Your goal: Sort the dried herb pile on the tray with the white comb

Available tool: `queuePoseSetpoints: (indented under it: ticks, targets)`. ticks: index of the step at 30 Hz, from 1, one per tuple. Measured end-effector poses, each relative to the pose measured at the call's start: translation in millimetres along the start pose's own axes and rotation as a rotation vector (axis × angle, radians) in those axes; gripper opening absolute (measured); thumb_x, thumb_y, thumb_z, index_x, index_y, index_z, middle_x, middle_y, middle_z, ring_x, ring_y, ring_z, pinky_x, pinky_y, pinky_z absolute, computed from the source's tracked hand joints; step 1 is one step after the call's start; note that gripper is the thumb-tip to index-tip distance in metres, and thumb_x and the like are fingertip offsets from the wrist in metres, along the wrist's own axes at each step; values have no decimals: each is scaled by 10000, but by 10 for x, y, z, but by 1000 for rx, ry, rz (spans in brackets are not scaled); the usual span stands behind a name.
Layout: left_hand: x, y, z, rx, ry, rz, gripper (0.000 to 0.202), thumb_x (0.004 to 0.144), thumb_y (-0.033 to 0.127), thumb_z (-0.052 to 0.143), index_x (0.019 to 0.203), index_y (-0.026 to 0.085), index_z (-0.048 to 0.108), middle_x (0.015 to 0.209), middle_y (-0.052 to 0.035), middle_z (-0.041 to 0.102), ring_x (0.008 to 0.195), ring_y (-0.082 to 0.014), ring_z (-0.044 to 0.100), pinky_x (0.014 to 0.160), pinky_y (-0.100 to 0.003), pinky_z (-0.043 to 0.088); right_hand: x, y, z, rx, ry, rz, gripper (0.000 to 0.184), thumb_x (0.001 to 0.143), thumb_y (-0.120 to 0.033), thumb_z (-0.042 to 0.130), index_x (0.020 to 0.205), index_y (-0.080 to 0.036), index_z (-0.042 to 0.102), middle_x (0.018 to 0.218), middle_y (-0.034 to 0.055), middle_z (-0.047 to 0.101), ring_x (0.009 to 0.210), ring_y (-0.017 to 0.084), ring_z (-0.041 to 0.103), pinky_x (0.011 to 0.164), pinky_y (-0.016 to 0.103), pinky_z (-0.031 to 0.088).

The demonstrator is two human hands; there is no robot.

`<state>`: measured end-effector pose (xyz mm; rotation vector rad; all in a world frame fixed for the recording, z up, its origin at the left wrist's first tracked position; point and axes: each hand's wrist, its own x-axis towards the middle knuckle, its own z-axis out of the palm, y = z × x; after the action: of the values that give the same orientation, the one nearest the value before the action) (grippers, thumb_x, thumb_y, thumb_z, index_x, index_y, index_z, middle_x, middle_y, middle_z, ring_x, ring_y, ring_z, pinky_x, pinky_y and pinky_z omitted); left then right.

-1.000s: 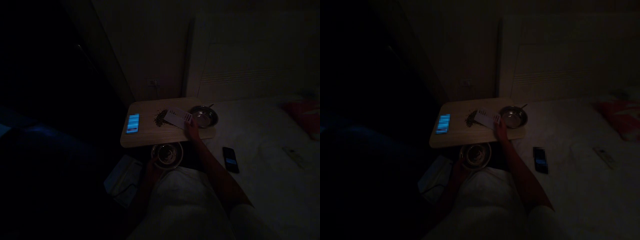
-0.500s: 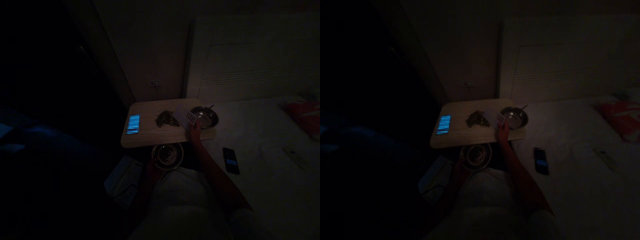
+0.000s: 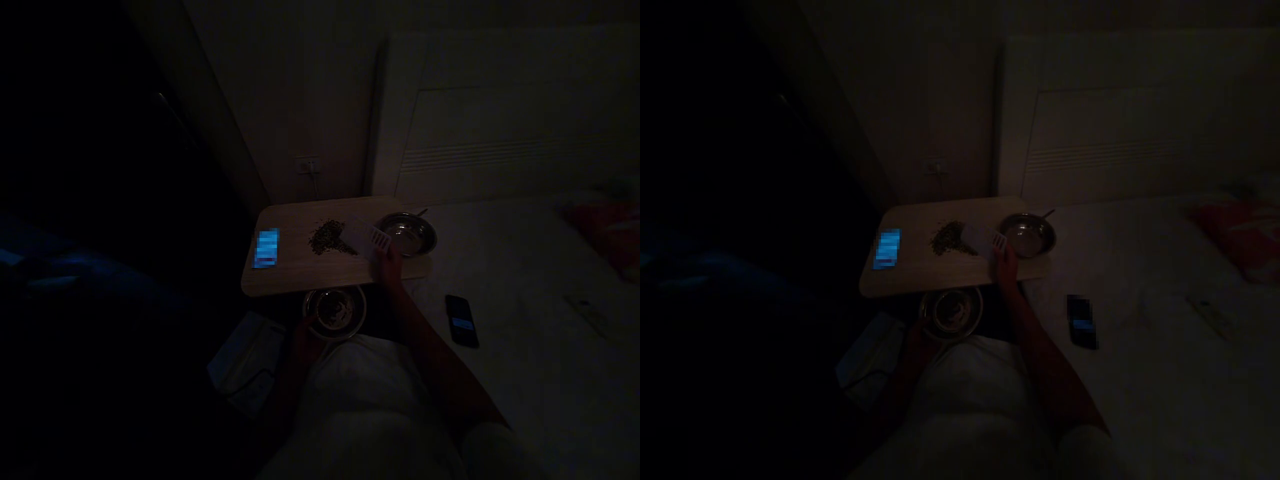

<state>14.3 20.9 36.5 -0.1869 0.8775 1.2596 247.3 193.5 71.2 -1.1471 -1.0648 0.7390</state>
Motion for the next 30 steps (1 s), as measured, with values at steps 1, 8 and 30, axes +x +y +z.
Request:
queuePoseSetpoints:
  ticks: [1, 8, 30]
  targets:
    - [-2, 0, 2, 0, -2, -6, 482, 837, 151, 632, 1316, 143, 680, 1132, -155, 798, 1218, -386, 690, 1085, -574, 520, -1, -2, -1, 2, 9, -2, 469, 828, -500, 617, 1189, -211, 698, 1224, 105, 740, 1167, 281, 658, 1109, 487, 479]
    - [10, -9, 11, -15, 5, 10, 521, 844, 143, 615, 1363, 159, 652, 1121, -131, 805, 1117, -342, 743, 1046, -527, 556, 12, 56, 5, 48, -19, -23, 445, 829, -492, 654, 1168, -206, 701, 1207, 106, 747, 1181, 282, 656, 1117, 508, 470]
    - [25, -9, 9, -19, -5, -50, 476, 873, 165, 598, 1345, 135, 652, 1114, -155, 801, 1058, -335, 761, 1013, -540, 567, -169, -66, -153, 86, 70, -12, 401, 833, -433, 657, 1154, -195, 689, 1185, 100, 743, 1151, 260, 645, 1099, 478, 470]
